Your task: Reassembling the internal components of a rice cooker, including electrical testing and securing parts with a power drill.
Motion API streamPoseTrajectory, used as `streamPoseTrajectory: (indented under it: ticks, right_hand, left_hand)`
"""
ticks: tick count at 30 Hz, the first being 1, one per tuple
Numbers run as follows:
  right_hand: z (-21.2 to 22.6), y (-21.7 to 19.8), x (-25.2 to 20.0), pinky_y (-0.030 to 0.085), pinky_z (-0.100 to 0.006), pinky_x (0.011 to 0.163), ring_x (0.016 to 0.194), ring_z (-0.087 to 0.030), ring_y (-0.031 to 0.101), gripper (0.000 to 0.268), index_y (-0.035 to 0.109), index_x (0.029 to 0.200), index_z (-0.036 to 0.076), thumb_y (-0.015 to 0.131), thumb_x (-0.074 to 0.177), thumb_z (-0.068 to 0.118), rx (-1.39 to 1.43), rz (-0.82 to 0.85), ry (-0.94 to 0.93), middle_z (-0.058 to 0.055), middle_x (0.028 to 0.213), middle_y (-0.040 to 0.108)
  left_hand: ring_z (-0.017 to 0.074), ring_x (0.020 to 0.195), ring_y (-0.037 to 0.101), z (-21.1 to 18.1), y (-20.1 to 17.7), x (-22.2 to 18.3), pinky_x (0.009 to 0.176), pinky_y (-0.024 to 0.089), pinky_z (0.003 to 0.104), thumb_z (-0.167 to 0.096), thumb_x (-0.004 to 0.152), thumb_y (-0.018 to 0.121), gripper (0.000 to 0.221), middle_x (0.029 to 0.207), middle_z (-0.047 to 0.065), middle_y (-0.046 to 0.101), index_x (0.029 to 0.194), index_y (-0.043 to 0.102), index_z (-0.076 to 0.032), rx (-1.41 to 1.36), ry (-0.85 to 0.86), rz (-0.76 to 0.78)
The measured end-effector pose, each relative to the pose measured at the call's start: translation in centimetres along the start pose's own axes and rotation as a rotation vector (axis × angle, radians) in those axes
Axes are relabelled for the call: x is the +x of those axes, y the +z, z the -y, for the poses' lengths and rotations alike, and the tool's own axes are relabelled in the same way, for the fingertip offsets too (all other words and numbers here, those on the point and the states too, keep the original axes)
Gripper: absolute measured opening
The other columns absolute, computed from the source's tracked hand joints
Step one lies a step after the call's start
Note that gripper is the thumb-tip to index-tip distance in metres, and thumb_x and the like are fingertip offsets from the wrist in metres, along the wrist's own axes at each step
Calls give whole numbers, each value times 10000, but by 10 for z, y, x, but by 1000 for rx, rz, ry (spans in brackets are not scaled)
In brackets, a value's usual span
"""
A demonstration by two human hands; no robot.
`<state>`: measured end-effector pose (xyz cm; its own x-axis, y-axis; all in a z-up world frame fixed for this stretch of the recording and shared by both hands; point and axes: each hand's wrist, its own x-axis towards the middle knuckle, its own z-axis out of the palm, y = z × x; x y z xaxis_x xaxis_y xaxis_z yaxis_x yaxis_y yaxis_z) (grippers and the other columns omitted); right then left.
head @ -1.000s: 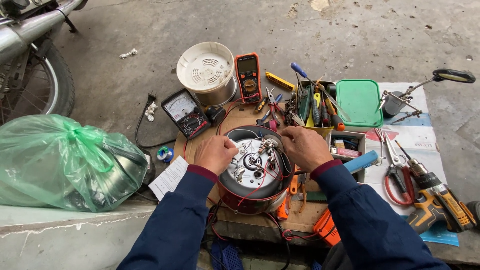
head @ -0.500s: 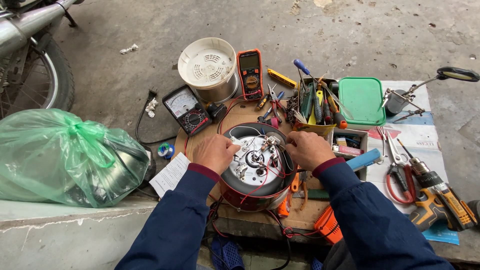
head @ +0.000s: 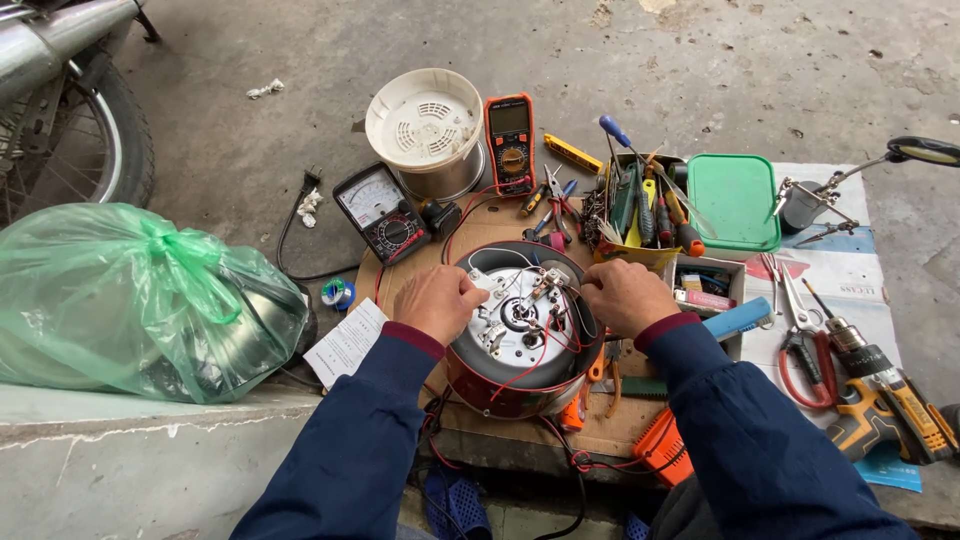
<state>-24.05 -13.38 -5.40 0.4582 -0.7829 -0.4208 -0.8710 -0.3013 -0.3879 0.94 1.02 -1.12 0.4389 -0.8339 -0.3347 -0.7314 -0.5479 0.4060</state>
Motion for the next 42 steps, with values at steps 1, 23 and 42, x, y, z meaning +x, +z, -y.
streamPoseTrajectory:
  ticks: [1,23,42]
  right_hand:
    - [1,-1,-2,636,-550,1016,1156,-424,798,315,871,1214,312,630,1021,380,0,0,0,-120,1156,865]
    - [8,-8,-7,620,-562,1065,1219,-456,767,398,873,1295,256,619,1009,366,26,26,-4,-178,1242,848]
    - [10,-13,-9,621,-544,1056,1221,-442,774,411,876,1307,292,600,1019,392,11,47,50,-165,1240,857]
  left_hand:
    - [418,1112,771,-1,0,0,946,596,531,-390,936,735,252,958,157,823,865,858,-182,0,0,0]
    - [367,1192,776,1,5,-2,1035,597,558,-441,975,670,368,1084,57,856,1263,822,-271,-36,-23,21]
    - [408,1059,798,3,27,-8,913,639,552,-374,1041,672,218,999,100,821,958,810,-227,-75,118,-168]
